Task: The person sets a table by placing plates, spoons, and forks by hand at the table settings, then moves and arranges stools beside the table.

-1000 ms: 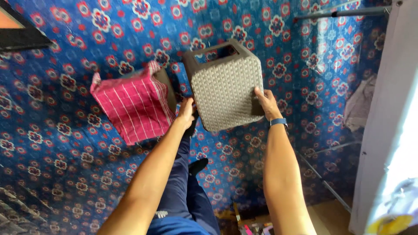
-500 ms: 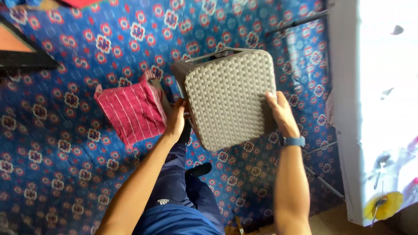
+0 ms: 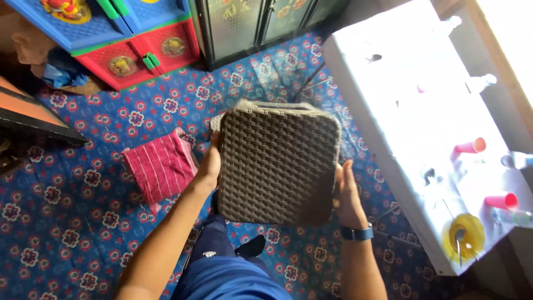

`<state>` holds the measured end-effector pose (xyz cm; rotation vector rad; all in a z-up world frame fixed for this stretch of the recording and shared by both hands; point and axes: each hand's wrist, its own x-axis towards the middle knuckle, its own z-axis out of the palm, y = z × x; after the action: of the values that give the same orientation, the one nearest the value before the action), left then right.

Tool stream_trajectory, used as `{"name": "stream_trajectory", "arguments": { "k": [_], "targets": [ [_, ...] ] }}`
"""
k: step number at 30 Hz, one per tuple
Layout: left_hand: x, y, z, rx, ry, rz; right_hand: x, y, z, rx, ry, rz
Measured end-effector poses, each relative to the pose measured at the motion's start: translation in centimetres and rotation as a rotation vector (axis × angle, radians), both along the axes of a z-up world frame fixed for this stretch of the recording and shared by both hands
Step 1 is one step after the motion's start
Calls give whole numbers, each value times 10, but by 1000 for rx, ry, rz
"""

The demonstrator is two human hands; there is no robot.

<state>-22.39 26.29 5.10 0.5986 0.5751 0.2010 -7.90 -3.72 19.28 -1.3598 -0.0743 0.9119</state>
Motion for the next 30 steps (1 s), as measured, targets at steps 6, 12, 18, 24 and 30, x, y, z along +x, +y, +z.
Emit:
{"name": "stream_trajectory", "arguments": {
  "k": [6,12,18,24,30],
  "targets": [
    [27,-49,-44,80,-39,-170,-29,-77,-10,-41,26,-136],
    [53,-123,-19,-294,-173,-407,-37,-170,-39,-69,67,-313],
    [71,-183,17,-169,40,-443,-65,-215,-20,-815,-748,-305],
    [72,-213,8,98,-28,-510,-148,-108,12,-341,-1680,235],
    [68,-159,29,-75,-154,-664,-133,-136,7,-747,-1562,452]
  ]
}}
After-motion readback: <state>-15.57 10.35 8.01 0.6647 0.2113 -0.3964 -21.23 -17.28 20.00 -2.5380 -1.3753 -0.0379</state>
